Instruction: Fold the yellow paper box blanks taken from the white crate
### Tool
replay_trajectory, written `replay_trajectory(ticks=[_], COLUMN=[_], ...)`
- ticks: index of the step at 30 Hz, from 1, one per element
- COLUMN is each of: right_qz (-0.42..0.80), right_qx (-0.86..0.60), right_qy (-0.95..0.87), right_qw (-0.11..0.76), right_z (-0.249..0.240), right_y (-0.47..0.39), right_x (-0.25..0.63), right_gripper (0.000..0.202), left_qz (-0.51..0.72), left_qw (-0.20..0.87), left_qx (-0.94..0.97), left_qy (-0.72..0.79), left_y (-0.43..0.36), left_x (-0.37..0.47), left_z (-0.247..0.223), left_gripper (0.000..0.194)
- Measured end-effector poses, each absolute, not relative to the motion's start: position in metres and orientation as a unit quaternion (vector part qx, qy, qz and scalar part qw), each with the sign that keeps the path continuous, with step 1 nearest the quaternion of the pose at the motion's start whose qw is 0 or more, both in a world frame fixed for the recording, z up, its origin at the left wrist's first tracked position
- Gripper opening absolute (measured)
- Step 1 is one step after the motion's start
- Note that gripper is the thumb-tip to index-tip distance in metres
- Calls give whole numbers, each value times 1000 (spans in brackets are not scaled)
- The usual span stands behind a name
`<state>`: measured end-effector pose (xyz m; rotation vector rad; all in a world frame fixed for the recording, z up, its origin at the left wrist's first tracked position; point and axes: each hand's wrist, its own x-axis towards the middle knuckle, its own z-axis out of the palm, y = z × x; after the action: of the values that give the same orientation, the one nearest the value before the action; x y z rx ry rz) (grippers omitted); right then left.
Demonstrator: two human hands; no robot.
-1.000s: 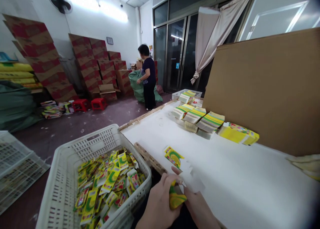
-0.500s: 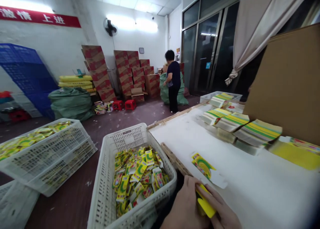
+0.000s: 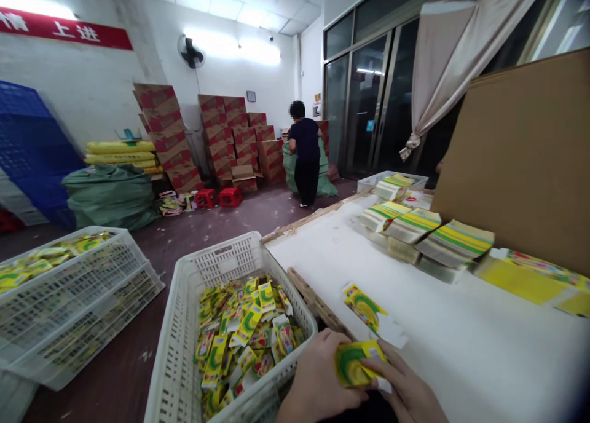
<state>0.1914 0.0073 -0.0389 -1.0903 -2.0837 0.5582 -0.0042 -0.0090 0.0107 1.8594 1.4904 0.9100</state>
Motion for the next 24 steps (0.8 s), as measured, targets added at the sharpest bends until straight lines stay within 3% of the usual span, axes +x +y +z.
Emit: replay_trajectory(ticks=[4,10,16,21,24], right_qz=[262,279,347,340,363], right_qx=[-409,-439,-418,-478,-493], right_qy=[-807,-742,-701,-643,-614], right_qw=[337,423,461,492,499], right_z=[-22,-23,-23,-24,-24], right_y=[5,2,0,1,3], right_x=[195,181,176,170,167], right_gripper=[33,32,42,31,26], left_qz=[324,304,328,326,317], left_qw=[284,252,294,313,339], left_qx=[714,738,746,742,736], left_qy=[552,547,500,495,494], left_y=[-11,-13,-10,-8,-10], left_x=[-3,4,2,6,7], left_z=[13,21,25,23,19], left_gripper=[51,43,54,35,42])
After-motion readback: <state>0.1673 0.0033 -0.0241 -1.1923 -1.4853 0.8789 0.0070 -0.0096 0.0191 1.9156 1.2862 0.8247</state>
